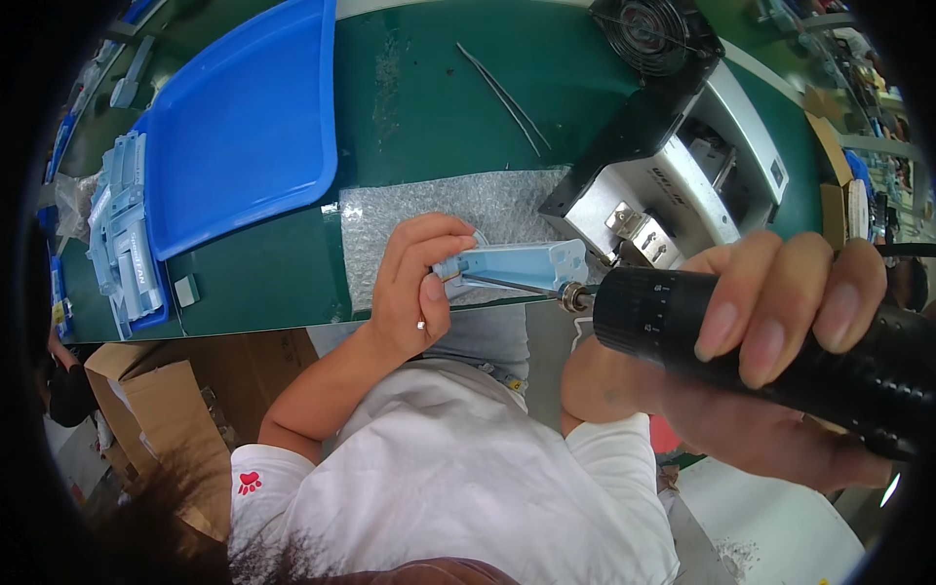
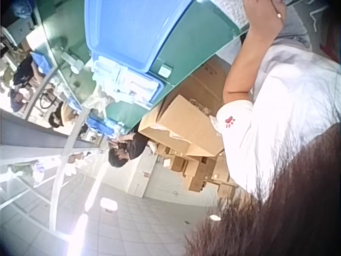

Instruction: The person repeatedly picks up light-blue plastic components from a blue tray and uses a handheld power tool to drive screws into them. After each assembly, the person places the finished part onto the green workbench. The process is repeated for multiple identical components throughout the clip.

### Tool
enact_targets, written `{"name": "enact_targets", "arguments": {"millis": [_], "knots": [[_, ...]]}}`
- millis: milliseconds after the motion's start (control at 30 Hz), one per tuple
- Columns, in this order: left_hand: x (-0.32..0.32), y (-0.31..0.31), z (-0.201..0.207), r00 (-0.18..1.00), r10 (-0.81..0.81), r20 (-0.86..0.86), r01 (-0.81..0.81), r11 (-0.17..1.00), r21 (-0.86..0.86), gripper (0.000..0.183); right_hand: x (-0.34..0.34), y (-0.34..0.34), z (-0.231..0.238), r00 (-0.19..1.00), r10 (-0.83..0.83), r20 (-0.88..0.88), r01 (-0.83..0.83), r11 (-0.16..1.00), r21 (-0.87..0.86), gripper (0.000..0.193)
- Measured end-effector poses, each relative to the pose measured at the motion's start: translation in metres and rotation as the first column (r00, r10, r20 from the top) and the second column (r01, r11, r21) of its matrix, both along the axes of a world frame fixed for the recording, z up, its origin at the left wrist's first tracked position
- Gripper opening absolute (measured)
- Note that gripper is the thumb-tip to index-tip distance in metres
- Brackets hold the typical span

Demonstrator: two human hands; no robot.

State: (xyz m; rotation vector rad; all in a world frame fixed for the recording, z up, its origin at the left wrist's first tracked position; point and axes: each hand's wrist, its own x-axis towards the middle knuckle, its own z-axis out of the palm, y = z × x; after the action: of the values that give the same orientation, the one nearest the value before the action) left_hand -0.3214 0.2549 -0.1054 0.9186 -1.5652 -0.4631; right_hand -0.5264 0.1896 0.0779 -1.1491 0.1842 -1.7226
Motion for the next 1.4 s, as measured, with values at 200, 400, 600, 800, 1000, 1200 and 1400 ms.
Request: {"name": "enact_targets", "arguments": {"millis": [200, 400, 600, 800, 1000, 1200, 1400], "knots": [[-0.002, 0.002, 0.007, 1.000, -0.007, 0.008, 0.007, 0.999, 0.049, 0.028, -0.009, 0.000, 0.005, 0.993, 0.121, -0.004, -0.120, 0.990, 0.076, 0.070], [0.002, 0.002, 0.016, 1.000, 0.007, 0.005, -0.008, 0.992, 0.127, 0.027, -0.053, 0.011, 0.049, 1.000, -0.001, 0.021, 0.005, 0.984, -0.179, 0.075], [0.000, 0.001, 0.020, 1.000, -0.011, 0.014, 0.009, 0.994, 0.106, 0.026, -0.083, -0.010, 0.047, 0.706, -0.629, -0.324, 0.608, 0.774, -0.176, 0.089], [-0.016, 0.010, 0.040, 0.915, 0.087, -0.394, 0.083, 0.916, 0.393, 0.026, -0.042, -0.023, 0.042, 0.580, -0.688, -0.436, 0.695, 0.697, -0.177, 0.096], [0.000, 0.003, 0.016, 0.999, 0.014, 0.044, -0.020, 0.989, 0.147, 0.027, -0.066, -0.023, 0.040, 0.708, -0.601, -0.372, 0.595, 0.790, -0.145, 0.096], [0.001, 0.001, 0.010, 1.000, 0.003, 0.024, -0.006, 0.994, 0.106, 0.026, -0.066, -0.024, 0.041, 0.725, -0.582, -0.368, 0.573, 0.806, -0.147, 0.094], [0.000, 0.002, 0.014, 1.000, 0.004, 0.022, -0.007, 0.991, 0.131, 0.026, -0.064, -0.024, 0.039, 0.690, -0.617, -0.379, 0.613, 0.776, -0.148, 0.094]]}}
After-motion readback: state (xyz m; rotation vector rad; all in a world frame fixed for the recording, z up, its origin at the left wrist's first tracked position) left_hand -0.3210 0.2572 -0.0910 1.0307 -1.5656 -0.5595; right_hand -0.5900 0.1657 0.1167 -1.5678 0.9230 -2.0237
